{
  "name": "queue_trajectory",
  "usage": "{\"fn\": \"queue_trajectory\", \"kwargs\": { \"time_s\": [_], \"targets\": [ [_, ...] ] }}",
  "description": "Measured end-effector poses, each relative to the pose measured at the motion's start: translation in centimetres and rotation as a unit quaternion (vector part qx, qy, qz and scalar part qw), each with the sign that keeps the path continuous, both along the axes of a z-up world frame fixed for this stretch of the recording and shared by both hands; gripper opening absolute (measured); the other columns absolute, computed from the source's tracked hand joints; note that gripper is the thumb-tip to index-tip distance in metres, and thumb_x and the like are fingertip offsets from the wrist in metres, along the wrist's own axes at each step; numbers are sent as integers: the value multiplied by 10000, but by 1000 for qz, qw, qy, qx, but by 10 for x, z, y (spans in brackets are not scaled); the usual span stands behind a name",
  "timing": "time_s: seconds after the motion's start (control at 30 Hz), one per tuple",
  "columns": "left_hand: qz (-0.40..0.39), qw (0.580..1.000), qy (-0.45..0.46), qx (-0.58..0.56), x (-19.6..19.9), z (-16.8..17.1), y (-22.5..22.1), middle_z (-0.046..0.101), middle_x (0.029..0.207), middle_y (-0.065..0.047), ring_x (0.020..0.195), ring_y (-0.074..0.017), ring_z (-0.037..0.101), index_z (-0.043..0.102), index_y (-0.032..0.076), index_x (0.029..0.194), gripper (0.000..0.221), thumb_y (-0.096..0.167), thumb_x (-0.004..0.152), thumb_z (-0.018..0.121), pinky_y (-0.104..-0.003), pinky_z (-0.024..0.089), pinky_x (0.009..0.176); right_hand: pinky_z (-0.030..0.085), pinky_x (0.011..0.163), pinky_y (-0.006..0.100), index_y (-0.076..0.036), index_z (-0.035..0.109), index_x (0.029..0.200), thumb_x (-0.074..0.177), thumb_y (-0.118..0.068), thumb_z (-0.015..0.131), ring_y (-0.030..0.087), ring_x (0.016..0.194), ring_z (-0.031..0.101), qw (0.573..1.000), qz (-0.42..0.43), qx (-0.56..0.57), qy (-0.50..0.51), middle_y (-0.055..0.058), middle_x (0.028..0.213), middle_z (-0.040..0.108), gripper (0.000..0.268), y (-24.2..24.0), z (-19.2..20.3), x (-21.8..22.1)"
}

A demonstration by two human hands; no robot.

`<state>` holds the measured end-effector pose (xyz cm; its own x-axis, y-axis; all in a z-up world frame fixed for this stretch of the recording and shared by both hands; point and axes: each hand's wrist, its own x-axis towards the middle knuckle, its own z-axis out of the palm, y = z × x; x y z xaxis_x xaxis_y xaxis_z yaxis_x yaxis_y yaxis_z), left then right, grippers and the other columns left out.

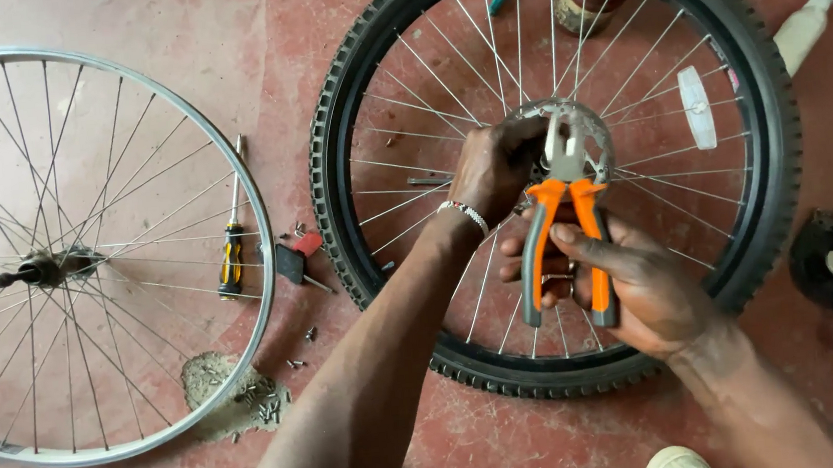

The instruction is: Removing a disc brake rotor from a bicycle wheel hub using pliers and hands.

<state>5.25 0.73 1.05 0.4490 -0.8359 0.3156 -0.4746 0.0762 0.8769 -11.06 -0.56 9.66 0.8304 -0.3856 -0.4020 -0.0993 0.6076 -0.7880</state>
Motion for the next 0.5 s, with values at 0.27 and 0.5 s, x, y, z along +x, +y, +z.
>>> {"fn": "queue_trajectory", "kwargs": {
  "time_s": [0.27,0.5],
  "targets": [
    [-5,999,35,32,-2,-2,1,538,564,-21,492,-137,405,624,30,810,142,-8,675,599,-320,438,513,477,516,246,8,491,1207,927,-192,470,204,784,640,999,-44,-13,-2,181,947,644,344,9,-12,9],
    [-20,999,29,23,-13,-33,-2,635,896,-57,789,-194,559,631,64,1009,300,112,730,532,-319,470,724,509,686,358,-7,517,1176,887,-170,530,210,790,585,989,-105,103,14,124,914,582,332,11,-18,11]
  ]
}}
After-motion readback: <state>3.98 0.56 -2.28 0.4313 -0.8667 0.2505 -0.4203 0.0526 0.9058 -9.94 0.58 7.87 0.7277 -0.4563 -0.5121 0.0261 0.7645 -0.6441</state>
